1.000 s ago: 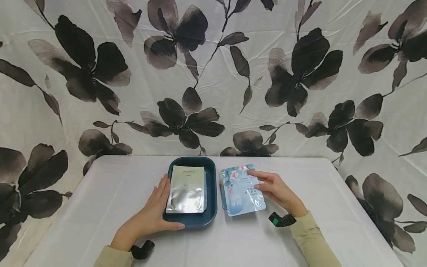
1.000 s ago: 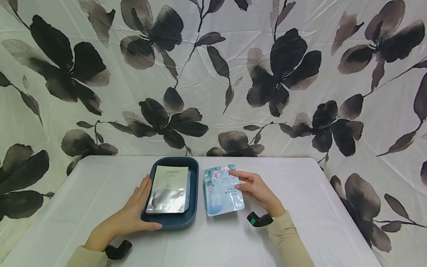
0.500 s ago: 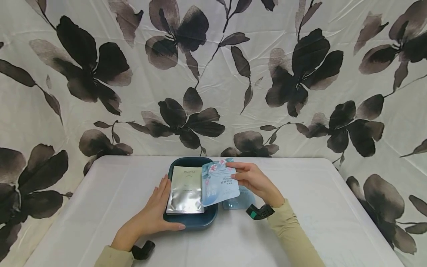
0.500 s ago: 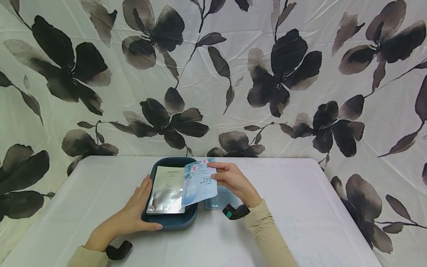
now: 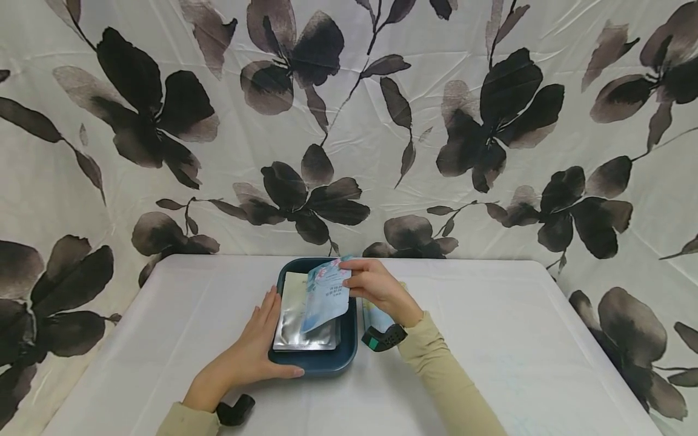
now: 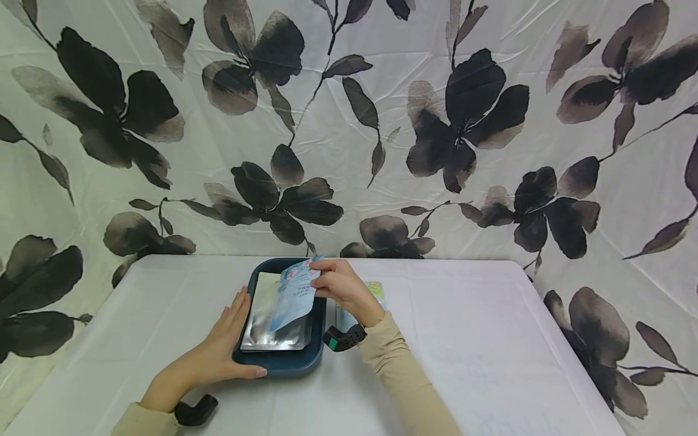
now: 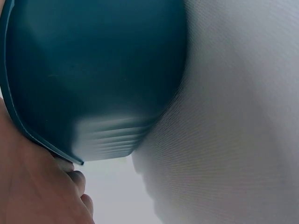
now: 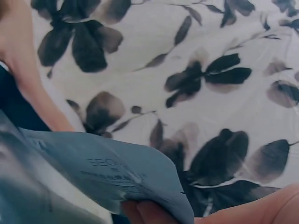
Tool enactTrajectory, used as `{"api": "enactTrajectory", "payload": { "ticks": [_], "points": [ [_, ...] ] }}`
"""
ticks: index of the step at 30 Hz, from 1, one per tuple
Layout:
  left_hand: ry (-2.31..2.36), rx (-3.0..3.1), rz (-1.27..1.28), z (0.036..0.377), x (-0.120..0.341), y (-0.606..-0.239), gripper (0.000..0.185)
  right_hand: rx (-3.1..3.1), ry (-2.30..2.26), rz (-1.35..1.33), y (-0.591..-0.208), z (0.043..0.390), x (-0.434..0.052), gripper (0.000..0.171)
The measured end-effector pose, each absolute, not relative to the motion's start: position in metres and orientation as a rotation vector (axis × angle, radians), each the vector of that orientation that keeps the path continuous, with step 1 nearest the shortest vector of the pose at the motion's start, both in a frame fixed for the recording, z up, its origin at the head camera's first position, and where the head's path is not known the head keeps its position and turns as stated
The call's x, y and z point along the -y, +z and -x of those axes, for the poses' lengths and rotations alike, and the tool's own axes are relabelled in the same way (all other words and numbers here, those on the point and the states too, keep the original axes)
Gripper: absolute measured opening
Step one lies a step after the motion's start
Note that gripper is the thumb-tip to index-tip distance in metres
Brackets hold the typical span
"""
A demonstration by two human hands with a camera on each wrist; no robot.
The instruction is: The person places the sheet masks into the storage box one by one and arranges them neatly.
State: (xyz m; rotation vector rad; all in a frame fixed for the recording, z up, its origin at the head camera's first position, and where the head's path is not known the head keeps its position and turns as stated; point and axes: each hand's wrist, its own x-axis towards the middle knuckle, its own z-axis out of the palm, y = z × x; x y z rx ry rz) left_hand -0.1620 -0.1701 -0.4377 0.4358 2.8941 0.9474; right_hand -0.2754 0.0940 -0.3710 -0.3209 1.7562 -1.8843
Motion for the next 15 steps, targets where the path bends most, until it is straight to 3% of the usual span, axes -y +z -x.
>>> {"api": "enactTrajectory", "payload": {
  "ticks": [15],
  "points": [
    [0.928,-2.879,-0.398,0.161,0.167,-0.437,0.147,-1.769,-1.878,0.231,-0.405,0.261,-0.055,0.065]
  ]
}}
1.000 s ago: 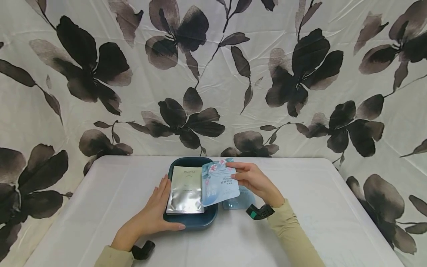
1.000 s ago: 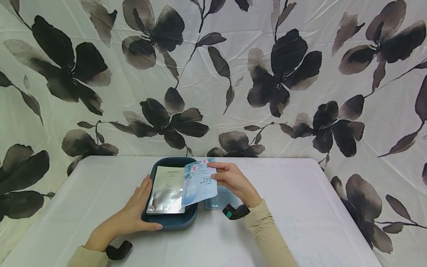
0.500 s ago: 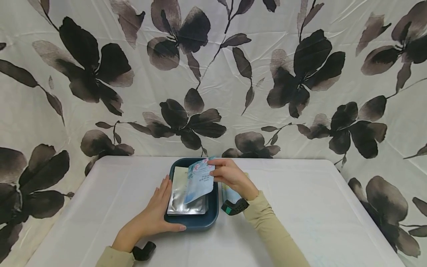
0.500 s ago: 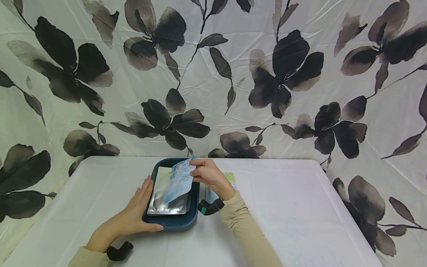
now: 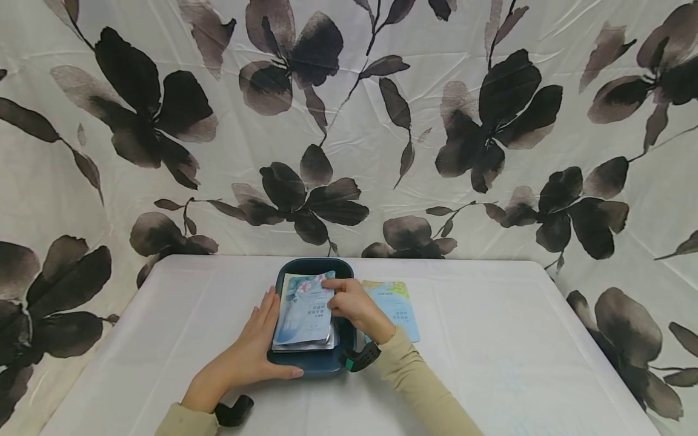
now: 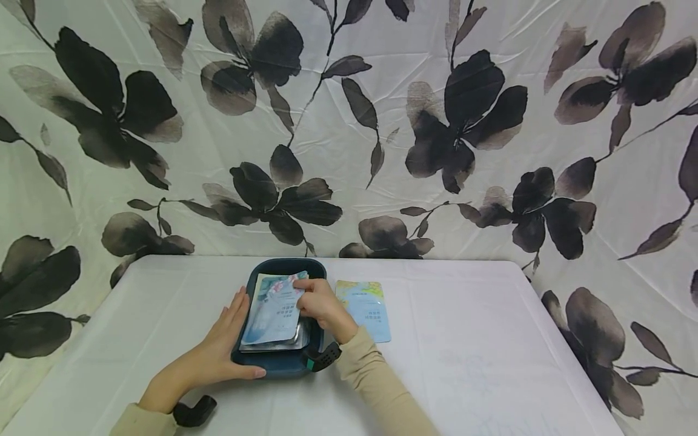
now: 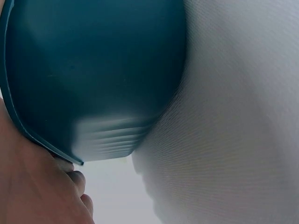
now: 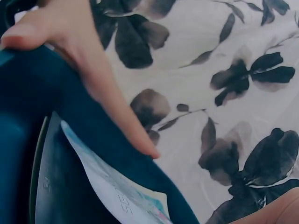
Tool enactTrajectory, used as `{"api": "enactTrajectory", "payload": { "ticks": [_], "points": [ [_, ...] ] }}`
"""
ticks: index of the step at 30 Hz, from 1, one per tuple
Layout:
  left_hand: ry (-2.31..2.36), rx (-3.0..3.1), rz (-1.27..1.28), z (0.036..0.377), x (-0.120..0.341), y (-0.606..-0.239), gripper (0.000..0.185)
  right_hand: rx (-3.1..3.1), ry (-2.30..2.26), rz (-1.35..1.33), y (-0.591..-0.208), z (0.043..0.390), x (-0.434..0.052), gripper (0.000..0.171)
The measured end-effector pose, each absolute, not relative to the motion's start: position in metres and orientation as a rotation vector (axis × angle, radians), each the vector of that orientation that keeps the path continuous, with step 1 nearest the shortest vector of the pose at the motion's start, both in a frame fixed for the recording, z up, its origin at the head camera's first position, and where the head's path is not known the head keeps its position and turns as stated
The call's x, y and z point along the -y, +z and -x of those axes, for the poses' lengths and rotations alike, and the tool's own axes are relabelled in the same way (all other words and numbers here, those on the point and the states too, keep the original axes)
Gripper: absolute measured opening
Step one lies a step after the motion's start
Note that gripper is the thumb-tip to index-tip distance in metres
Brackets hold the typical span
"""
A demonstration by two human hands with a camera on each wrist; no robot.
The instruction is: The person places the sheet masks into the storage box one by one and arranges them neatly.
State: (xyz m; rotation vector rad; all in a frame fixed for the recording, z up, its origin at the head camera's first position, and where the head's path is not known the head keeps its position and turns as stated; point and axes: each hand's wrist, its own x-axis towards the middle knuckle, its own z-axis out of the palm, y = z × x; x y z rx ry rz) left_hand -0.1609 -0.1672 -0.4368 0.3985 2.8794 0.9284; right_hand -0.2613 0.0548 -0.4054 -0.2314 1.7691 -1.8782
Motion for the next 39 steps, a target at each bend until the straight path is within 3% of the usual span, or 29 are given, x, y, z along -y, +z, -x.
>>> {"api": "enactTrajectory", "payload": {
  "ticks": [8,18,30,39],
  "points": [
    [0.916,-2.888,-0.394,0.162,0.167,-0.438,0.147,-1.754,-1.897,0.268,-0.413,0.256,-0.047,0.074],
    [0.926,-2.887,-0.402,0.163,0.166,-0.436,0.145,-1.786,-1.888,0.228,-0.421,0.245,-0.041,0.072],
    [0.927,-2.892,-0.400,0.164,0.165,-0.435,0.145,-1.919,-1.841,0.230,-0.420,0.243,-0.039,0.063],
    [0.906,-2.897,-0.372,0.164,0.164,-0.436,0.148,-1.936,-1.954,0.378,-0.403,0.242,-0.061,0.051]
  ]
}}
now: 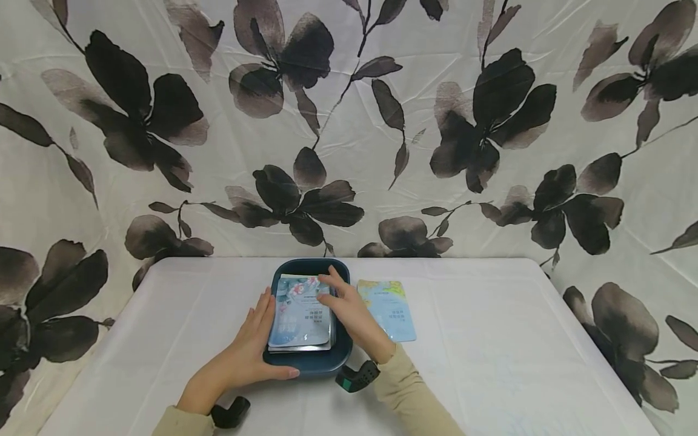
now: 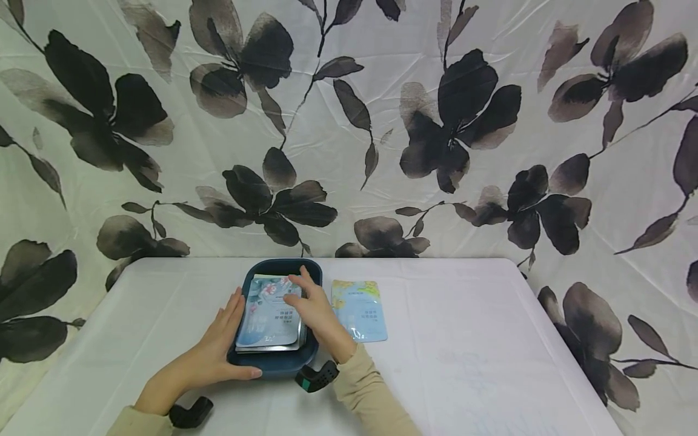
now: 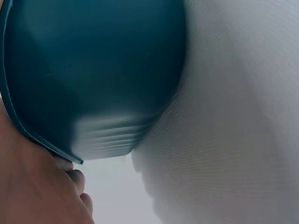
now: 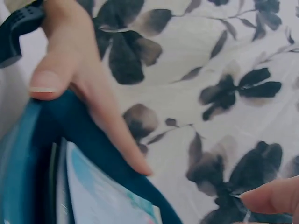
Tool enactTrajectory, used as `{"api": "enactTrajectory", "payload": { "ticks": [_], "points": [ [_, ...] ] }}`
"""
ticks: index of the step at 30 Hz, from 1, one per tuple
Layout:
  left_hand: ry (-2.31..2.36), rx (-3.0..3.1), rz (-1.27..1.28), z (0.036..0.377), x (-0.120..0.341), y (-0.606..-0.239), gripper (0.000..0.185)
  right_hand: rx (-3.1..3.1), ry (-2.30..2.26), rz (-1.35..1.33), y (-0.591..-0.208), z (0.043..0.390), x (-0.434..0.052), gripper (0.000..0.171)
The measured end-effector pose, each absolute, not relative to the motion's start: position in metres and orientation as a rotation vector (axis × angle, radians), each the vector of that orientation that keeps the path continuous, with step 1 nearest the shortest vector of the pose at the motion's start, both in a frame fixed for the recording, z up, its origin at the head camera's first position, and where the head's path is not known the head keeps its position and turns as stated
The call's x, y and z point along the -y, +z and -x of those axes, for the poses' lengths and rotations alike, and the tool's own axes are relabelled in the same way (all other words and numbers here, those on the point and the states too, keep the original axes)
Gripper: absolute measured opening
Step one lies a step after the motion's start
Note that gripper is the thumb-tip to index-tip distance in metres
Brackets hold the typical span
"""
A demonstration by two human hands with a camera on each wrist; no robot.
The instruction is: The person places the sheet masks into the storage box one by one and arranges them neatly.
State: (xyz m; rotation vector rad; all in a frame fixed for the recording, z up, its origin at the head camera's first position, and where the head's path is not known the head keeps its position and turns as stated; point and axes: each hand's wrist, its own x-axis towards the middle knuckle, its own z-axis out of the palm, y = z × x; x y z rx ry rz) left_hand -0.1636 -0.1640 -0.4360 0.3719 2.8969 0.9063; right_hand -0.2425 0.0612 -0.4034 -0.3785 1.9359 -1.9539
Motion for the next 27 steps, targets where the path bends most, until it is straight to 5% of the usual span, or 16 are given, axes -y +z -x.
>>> {"api": "enactTrajectory", "payload": {
  "ticks": [18,27],
  "points": [
    [0.881,-2.884,-0.385,0.161,0.169,-0.433,0.148,-1.893,-2.581,0.048,-0.427,0.268,-0.144,0.035],
    [0.923,-2.868,-0.403,0.160,0.172,-0.437,0.148,-2.564,-1.906,-0.260,-0.456,0.271,-0.158,0.053]
  ]
}}
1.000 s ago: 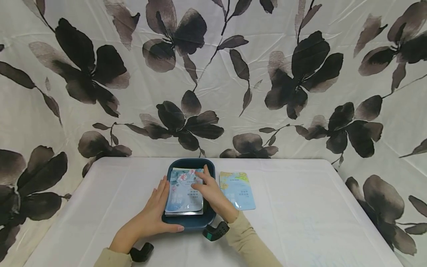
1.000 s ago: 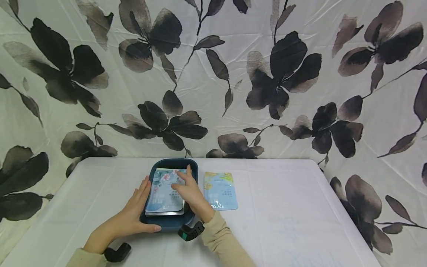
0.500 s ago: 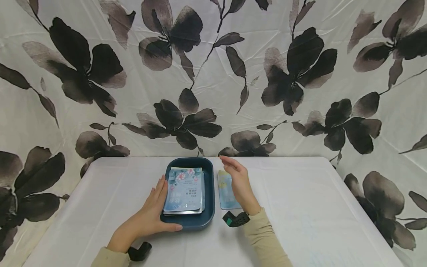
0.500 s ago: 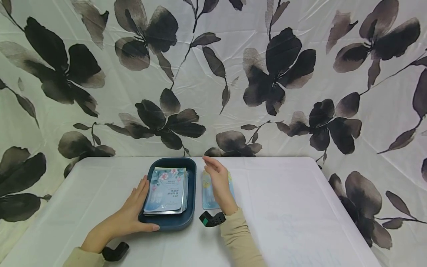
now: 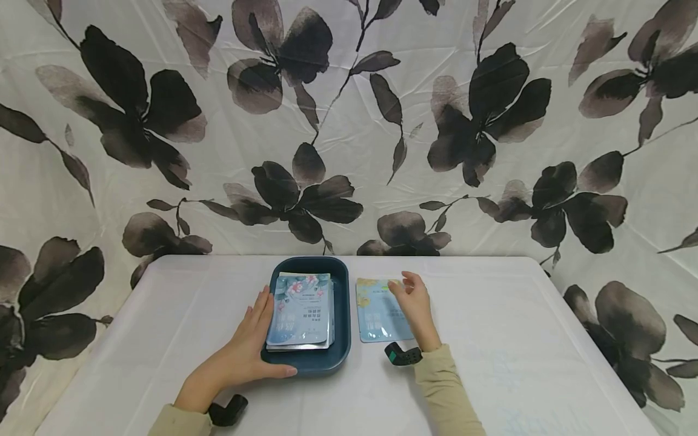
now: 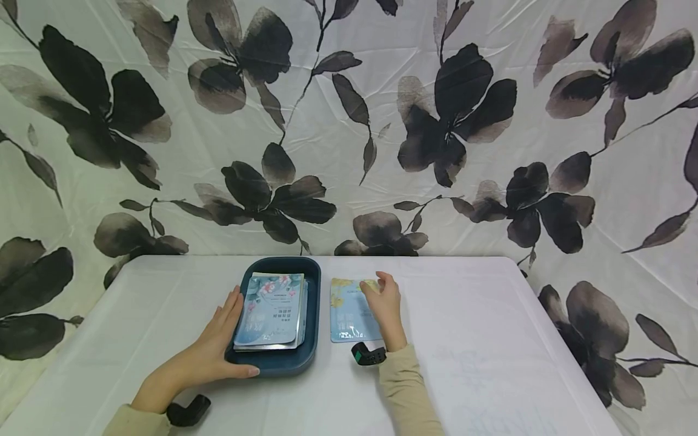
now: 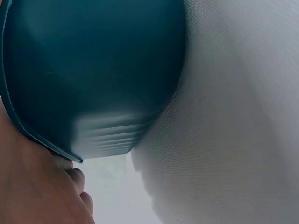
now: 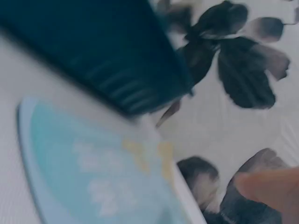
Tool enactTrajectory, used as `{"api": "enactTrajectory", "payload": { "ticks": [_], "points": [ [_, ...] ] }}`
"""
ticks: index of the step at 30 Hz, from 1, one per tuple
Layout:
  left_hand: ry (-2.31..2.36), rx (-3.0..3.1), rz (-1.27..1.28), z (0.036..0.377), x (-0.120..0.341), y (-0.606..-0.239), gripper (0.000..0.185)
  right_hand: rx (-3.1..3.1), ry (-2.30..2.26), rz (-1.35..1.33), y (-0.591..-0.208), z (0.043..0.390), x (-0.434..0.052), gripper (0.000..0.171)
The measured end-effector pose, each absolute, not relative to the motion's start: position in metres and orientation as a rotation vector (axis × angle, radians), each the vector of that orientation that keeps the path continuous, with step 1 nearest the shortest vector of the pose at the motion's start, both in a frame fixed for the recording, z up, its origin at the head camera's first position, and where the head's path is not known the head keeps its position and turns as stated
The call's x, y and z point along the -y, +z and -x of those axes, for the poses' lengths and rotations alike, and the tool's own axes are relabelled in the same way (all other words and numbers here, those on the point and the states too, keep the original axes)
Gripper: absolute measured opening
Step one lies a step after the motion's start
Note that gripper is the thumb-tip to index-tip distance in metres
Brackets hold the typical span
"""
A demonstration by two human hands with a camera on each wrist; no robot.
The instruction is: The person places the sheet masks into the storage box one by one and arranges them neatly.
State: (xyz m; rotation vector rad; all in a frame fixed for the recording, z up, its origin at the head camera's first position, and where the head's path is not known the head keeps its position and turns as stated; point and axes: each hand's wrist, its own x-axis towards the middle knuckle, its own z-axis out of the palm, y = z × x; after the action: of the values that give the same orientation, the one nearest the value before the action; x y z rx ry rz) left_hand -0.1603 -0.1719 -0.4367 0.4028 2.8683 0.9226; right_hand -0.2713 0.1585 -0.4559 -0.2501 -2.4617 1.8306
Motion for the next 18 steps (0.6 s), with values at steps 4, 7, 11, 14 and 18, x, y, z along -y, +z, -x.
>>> {"api": "enactTrajectory", "payload": {
  "ticks": [4,7,11,14,18],
  "points": [
    [0.917,-2.872,-0.405,0.160,0.173,-0.438,0.147,2.705,1.476,0.174,-0.465,0.271,-0.157,0.078],
    [0.914,-2.874,-0.403,0.160,0.173,-0.439,0.147,2.810,1.292,0.116,-0.468,0.270,-0.155,0.093],
    [0.922,-2.874,-0.405,0.161,0.174,-0.439,0.147,2.880,1.175,0.114,-0.471,0.267,-0.150,0.101],
    [0.917,-2.875,-0.404,0.161,0.173,-0.438,0.147,2.901,1.131,0.134,-0.472,0.264,-0.145,0.102],
    [0.910,-2.874,-0.398,0.162,0.172,-0.437,0.148,2.908,1.107,0.174,-0.466,0.261,-0.140,0.098]
  ]
}}
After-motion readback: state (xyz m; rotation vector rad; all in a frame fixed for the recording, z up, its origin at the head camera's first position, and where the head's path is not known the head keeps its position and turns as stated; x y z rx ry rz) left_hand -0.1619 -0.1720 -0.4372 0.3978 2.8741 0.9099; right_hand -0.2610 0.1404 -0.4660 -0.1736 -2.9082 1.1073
